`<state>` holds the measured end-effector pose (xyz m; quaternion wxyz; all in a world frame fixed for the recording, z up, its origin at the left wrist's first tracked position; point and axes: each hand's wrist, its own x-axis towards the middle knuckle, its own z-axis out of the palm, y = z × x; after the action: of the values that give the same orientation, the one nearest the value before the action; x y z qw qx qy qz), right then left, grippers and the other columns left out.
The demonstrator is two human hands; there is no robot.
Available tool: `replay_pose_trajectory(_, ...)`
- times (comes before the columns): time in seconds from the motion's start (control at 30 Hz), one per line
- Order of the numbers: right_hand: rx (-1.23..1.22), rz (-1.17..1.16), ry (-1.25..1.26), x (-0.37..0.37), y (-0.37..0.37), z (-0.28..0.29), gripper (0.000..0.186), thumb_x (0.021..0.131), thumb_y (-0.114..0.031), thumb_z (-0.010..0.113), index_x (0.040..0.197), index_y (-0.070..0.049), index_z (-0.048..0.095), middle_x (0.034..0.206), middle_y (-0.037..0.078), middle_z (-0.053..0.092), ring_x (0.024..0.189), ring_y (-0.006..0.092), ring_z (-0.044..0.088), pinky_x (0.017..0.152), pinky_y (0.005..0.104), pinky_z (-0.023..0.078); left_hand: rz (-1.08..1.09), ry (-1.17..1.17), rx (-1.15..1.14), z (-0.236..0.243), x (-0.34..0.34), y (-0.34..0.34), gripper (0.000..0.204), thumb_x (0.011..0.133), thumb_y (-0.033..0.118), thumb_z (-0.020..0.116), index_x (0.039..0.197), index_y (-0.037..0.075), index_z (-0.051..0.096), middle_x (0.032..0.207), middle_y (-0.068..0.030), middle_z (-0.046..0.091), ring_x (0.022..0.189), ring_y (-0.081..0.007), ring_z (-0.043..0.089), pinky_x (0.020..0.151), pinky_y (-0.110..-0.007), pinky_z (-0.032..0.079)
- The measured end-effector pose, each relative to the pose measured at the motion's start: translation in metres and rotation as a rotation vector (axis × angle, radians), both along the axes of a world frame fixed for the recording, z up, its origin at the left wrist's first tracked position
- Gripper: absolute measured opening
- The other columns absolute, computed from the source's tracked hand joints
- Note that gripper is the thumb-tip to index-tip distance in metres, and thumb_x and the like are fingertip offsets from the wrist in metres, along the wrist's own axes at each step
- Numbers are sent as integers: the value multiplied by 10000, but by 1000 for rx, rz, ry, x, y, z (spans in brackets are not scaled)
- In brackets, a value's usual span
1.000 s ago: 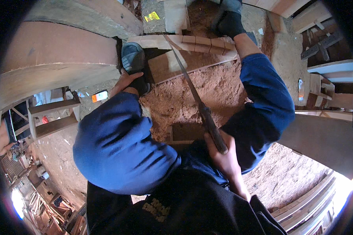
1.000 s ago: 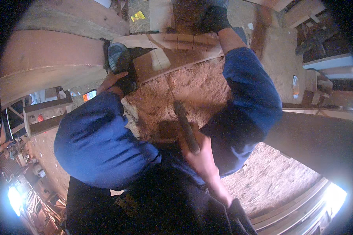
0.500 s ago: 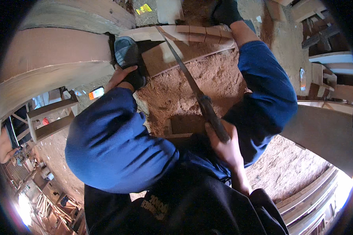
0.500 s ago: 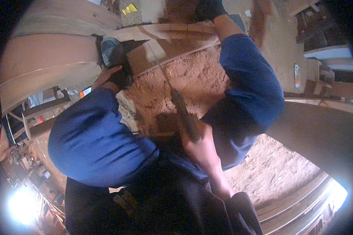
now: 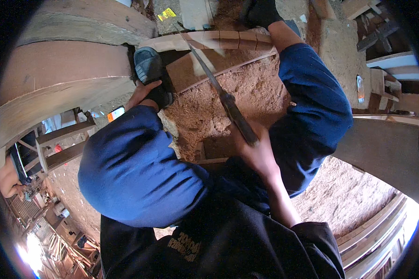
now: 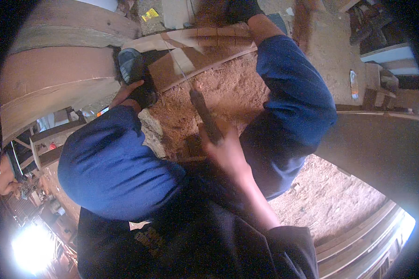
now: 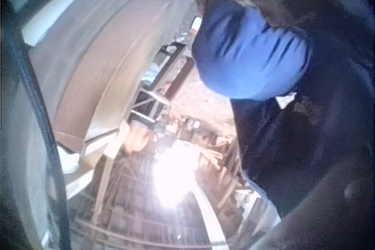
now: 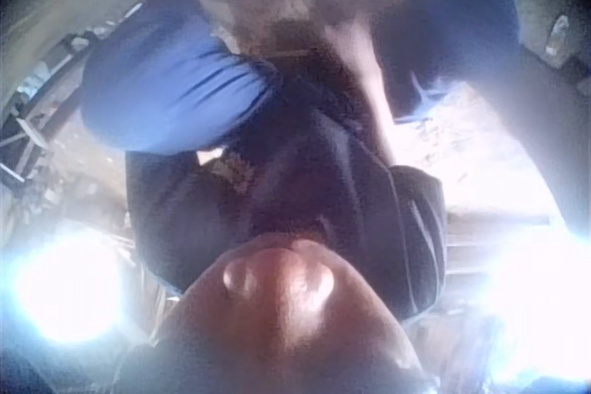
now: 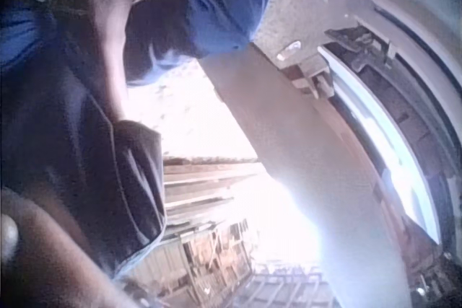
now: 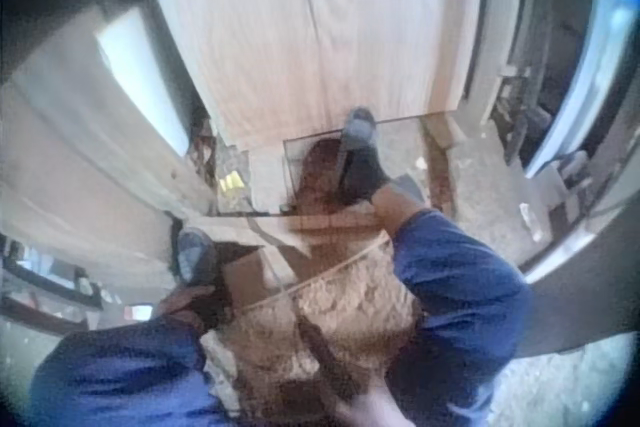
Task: The person sits on the floor and uses a hand saw to cut a piece of wood that is secured between their feet. They repeatedly saw back and forth along a marked line, generating sawdust.
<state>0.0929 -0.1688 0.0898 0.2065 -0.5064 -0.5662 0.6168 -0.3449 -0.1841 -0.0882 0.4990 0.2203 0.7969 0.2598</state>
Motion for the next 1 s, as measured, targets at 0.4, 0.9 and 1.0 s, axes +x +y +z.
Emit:
replay_pose_trajectory(0.4,-22,-28,-41,-3,2,9,185,888,-163,631,934,16,623,743,64,581,720,127,513,663,301,432,-164,80,90,-9,0,-4,1253,587,528,850,1419,-117,171,1369,-257,434,1248,-334,473,1046,-399,393)
replay_pose_trajectory(0.9,55,44,-28,-9,-5,15,123,888,-94,616,906,27,617,724,19,582,706,66,492,621,269,435,-810,1065,-53,115,35,96,574,784,361,698,1199,-12,562,1062,-215,648,1035,-364,614,883,-449,499)
replay_pose_trajectory(1.0,65,-20,-35,-12,-11,20,115,888,-90,614,891,24,614,716,12,569,702,65,485,615,268,431,-940,1120,252,78,17,137,489,775,219,692,1198,19,549,1099,-208,628,997,-384,621,844,-484,512)
